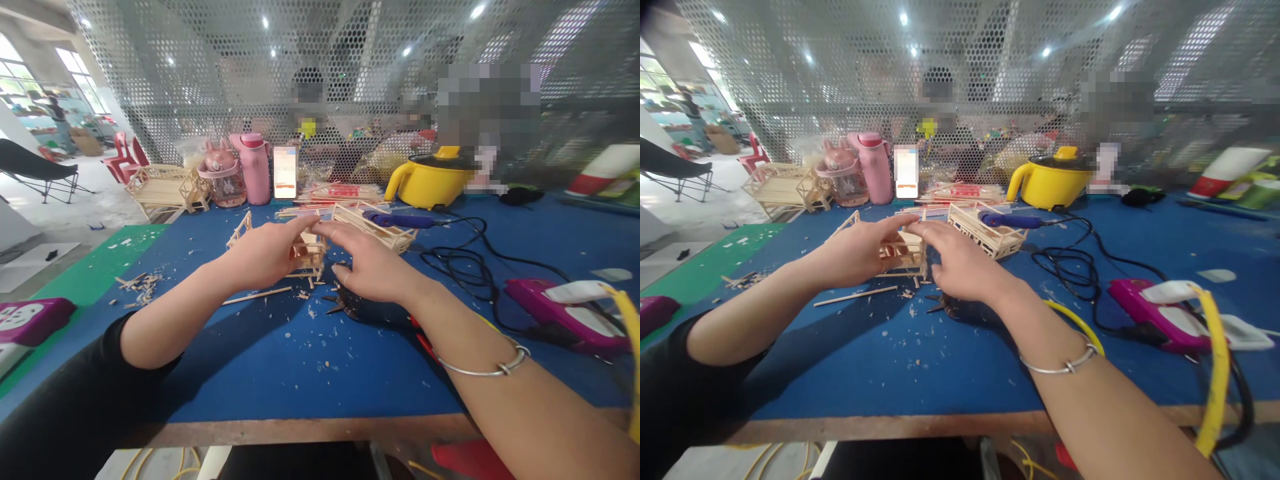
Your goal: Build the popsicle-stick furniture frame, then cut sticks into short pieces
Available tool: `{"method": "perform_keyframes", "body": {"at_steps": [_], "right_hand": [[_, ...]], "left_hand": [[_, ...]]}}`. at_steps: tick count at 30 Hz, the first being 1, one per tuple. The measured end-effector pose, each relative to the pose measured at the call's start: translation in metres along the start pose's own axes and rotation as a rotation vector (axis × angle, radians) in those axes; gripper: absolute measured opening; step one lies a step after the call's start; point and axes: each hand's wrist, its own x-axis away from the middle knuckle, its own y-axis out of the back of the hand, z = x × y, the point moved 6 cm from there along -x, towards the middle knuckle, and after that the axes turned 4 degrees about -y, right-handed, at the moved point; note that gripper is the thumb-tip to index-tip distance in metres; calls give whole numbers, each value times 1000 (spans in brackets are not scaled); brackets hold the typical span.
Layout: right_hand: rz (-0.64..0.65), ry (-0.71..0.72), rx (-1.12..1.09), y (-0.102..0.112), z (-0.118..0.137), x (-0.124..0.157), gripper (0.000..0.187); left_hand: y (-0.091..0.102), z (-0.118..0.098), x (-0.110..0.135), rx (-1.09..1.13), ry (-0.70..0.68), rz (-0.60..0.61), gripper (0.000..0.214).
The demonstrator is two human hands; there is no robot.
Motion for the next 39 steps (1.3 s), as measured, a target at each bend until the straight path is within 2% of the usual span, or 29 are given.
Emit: {"method": "perform_keyframes", "body": {"at_steps": [2, 5, 6, 8, 11, 14, 17, 20, 23, 27, 34, 37, 39], "right_hand": [[-55, -13, -12, 11, 3, 3, 61], [-159, -48, -12, 27, 8, 7, 37], [-124, -65, 0, 26, 9, 7, 27], [45, -118, 68, 12, 9, 7, 16], [266, -206, 248, -15, 5, 8, 21], [322, -241, 377, -35, 3, 7, 24], [355, -271, 417, -45, 2, 6, 23], [371, -312, 412, -48, 1, 5, 20], [385, -337, 408, -47, 2, 6, 19], [412, -389, 436, -45, 1, 8, 18], [407, -244, 451, -45, 9, 8, 16], [367, -222, 414, -39, 13, 8, 14], [356, -219, 382, -35, 14, 8, 14]], "left_hand": [[1, 0, 0, 2, -16, 10, 65], [3, 1, 1, 13, 0, -3, 67], [3, 2, 1, 12, 11, -12, 67], [4, 5, 0, 4, 26, -28, 61], [3, 6, -1, 11, 13, -26, 45], [5, 4, 0, 74, -40, -13, 40], [12, 3, 3, 125, -43, -12, 43], [20, 6, 3, 146, -6, -29, 39], [29, 11, 2, 182, 22, -113, 39], [29, 17, 1, 232, 55, -175, 39], [29, 21, 2, 283, 130, -242, 39], [33, 22, 3, 253, 129, -224, 39], [30, 22, 3, 226, 105, -132, 39]]}}
